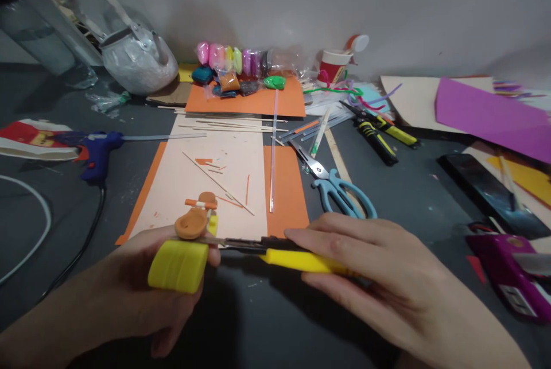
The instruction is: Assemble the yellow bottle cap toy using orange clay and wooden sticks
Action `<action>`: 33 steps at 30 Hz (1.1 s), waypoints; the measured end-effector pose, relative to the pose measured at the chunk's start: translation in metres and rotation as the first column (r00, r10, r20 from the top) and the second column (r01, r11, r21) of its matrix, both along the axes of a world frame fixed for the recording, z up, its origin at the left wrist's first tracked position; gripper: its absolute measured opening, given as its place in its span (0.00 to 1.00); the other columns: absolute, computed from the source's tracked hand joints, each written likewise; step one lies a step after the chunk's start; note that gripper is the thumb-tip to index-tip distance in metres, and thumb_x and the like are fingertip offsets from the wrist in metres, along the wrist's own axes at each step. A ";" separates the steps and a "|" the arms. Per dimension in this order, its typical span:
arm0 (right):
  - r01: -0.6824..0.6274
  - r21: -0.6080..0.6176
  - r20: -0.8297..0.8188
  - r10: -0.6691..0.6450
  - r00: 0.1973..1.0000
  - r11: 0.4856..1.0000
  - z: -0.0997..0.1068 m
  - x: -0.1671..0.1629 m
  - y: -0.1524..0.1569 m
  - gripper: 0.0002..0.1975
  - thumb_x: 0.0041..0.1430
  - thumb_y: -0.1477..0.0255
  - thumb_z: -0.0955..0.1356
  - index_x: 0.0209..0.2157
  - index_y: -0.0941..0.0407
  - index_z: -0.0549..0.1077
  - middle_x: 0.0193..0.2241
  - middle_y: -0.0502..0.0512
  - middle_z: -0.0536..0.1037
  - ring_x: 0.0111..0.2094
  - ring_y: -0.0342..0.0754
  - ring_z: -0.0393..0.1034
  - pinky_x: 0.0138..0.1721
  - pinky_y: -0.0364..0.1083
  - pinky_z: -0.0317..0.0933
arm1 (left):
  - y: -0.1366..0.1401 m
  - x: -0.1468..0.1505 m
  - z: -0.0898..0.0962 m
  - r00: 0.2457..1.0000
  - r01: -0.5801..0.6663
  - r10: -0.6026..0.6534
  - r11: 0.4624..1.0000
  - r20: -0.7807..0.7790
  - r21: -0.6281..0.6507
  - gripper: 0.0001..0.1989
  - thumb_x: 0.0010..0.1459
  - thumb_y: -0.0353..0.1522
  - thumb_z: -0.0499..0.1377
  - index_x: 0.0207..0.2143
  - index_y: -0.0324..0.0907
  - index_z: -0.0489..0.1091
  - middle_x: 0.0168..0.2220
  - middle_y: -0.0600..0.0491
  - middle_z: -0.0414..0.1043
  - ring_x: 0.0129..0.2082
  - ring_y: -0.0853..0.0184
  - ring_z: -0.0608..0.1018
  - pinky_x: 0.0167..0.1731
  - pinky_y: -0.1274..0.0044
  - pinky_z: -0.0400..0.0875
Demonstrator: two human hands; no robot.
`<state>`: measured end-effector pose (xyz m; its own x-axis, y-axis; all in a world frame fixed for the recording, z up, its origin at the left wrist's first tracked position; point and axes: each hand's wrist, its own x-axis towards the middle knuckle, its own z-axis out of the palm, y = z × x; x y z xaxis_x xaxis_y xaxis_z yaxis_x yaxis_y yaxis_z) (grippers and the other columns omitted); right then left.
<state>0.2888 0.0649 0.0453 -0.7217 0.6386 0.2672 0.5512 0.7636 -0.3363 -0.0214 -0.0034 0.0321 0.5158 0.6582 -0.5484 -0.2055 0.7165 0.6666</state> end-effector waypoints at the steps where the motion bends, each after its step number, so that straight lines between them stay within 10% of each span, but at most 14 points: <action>1: 0.003 0.003 0.000 -0.003 1.000 1.000 0.000 0.000 0.000 0.24 0.64 0.68 0.69 0.60 0.35 0.71 0.47 0.47 0.83 0.44 0.49 0.82 0.40 0.40 0.77 | 0.000 0.000 0.002 1.000 0.006 -0.006 1.000 -0.012 0.003 0.17 0.56 0.32 0.70 0.44 0.43 0.68 0.22 0.61 0.71 0.21 0.76 0.73 0.22 0.85 0.65; 33: 0.012 -0.113 -0.058 -0.019 0.998 0.993 -0.002 -0.005 0.000 0.19 0.66 0.65 0.69 0.58 0.37 0.74 0.45 0.48 0.84 0.43 0.50 0.82 0.38 0.42 0.77 | 0.001 0.003 -0.008 0.993 0.032 -0.034 0.999 0.115 0.019 0.11 0.59 0.35 0.68 0.34 0.40 0.69 0.21 0.57 0.72 0.18 0.75 0.73 0.20 0.86 0.66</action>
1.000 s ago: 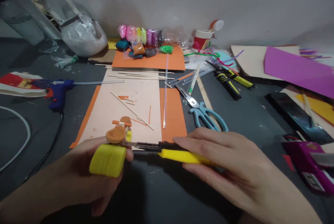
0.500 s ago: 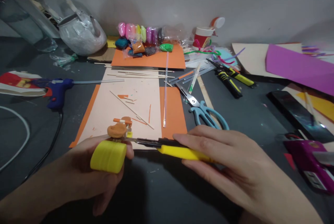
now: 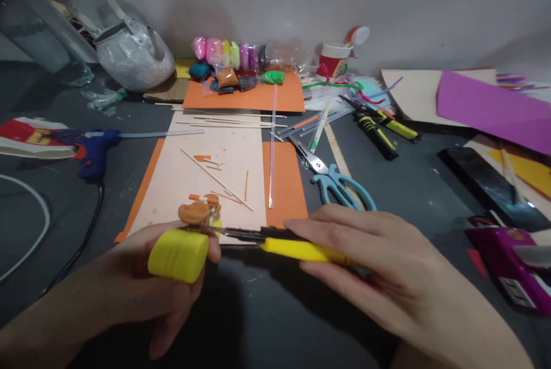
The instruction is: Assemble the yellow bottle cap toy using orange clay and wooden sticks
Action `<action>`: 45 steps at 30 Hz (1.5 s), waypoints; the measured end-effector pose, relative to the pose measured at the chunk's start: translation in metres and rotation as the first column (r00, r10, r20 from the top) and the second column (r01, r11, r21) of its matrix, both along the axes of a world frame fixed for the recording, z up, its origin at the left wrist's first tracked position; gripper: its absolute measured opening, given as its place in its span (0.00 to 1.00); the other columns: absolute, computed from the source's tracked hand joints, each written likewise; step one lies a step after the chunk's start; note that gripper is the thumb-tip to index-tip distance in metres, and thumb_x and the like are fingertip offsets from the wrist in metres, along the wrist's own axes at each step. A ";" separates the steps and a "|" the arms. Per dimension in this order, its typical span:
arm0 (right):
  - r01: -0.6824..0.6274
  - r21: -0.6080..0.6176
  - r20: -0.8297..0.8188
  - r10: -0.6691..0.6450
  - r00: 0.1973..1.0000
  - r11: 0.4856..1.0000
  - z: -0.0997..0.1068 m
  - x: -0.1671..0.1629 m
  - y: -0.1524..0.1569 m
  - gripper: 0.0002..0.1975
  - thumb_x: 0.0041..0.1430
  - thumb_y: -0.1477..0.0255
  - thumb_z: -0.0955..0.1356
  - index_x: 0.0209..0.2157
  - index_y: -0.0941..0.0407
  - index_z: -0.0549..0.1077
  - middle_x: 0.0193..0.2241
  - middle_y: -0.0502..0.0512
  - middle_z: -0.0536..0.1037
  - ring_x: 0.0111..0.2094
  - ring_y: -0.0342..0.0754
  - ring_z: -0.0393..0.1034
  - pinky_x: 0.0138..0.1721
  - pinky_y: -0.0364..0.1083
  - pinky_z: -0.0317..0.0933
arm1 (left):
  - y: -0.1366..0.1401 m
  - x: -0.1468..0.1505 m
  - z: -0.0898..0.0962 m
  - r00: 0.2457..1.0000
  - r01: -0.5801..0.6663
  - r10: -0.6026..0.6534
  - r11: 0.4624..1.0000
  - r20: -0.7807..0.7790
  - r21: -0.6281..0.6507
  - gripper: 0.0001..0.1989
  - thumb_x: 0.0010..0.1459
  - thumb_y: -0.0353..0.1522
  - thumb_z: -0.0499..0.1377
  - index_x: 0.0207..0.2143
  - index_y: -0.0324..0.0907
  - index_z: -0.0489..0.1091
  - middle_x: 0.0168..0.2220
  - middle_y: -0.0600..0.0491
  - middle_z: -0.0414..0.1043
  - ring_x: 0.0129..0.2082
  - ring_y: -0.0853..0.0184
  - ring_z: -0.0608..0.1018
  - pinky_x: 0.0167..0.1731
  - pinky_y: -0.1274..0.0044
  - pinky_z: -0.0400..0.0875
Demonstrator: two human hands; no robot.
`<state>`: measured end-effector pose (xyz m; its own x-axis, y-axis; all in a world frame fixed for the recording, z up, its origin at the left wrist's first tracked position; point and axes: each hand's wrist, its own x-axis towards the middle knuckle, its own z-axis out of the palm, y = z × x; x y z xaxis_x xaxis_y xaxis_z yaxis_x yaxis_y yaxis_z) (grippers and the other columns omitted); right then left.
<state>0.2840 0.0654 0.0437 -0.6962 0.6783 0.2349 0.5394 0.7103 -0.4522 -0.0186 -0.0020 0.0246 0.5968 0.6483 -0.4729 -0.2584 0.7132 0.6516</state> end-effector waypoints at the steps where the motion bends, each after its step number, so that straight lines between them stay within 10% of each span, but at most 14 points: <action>1: -0.017 -0.012 0.001 0.017 1.000 1.000 0.001 -0.001 0.001 0.20 0.66 0.66 0.69 0.58 0.37 0.74 0.45 0.48 0.84 0.43 0.50 0.82 0.37 0.42 0.76 | 0.000 0.000 0.000 1.000 0.005 -0.005 1.000 0.010 -0.002 0.11 0.59 0.35 0.68 0.33 0.40 0.69 0.21 0.57 0.72 0.18 0.75 0.73 0.20 0.86 0.66; 19: -0.074 0.026 0.002 0.074 0.997 0.997 0.007 -0.004 0.008 0.16 0.72 0.62 0.65 0.58 0.37 0.71 0.44 0.46 0.83 0.43 0.43 0.81 0.37 0.35 0.72 | -0.008 -0.008 -0.018 0.991 0.030 -0.020 0.997 0.136 -0.071 0.21 0.53 0.31 0.73 0.49 0.46 0.73 0.23 0.59 0.74 0.17 0.76 0.74 0.17 0.88 0.64; 27: -0.088 0.031 0.019 0.088 0.996 0.996 0.006 -0.005 0.008 0.15 0.72 0.63 0.64 0.57 0.39 0.71 0.45 0.44 0.84 0.44 0.40 0.80 0.42 0.33 0.71 | 0.009 0.006 -0.007 0.930 -0.058 0.070 0.997 0.362 -0.042 0.41 0.52 0.68 0.53 0.40 0.39 0.74 0.32 0.48 0.78 0.23 0.67 0.81 0.18 0.82 0.74; 36: -0.072 0.045 0.017 0.071 0.997 0.996 0.003 -0.004 0.008 0.15 0.71 0.62 0.65 0.56 0.39 0.72 0.44 0.48 0.84 0.42 0.44 0.81 0.37 0.36 0.73 | -0.001 0.003 -0.015 0.969 -0.059 0.046 0.997 0.242 0.046 0.21 0.66 0.48 0.59 0.45 0.39 0.74 0.32 0.50 0.77 0.26 0.68 0.82 0.24 0.82 0.77; 45: -0.053 0.056 0.016 0.052 0.999 0.997 -0.003 -0.001 0.004 0.17 0.69 0.67 0.66 0.57 0.38 0.71 0.45 0.50 0.82 0.44 0.48 0.79 0.40 0.41 0.73 | -0.001 0.002 -0.014 0.985 -0.135 0.127 0.988 0.119 0.068 0.24 0.64 0.49 0.62 0.51 0.40 0.70 0.33 0.49 0.78 0.26 0.67 0.83 0.24 0.81 0.78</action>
<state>0.2830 0.0689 0.0406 -0.7341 0.6269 0.2611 0.5072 0.7618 -0.4029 -0.0162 -0.0029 0.0106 0.5515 0.7556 -0.3534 -0.4218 0.6181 0.6633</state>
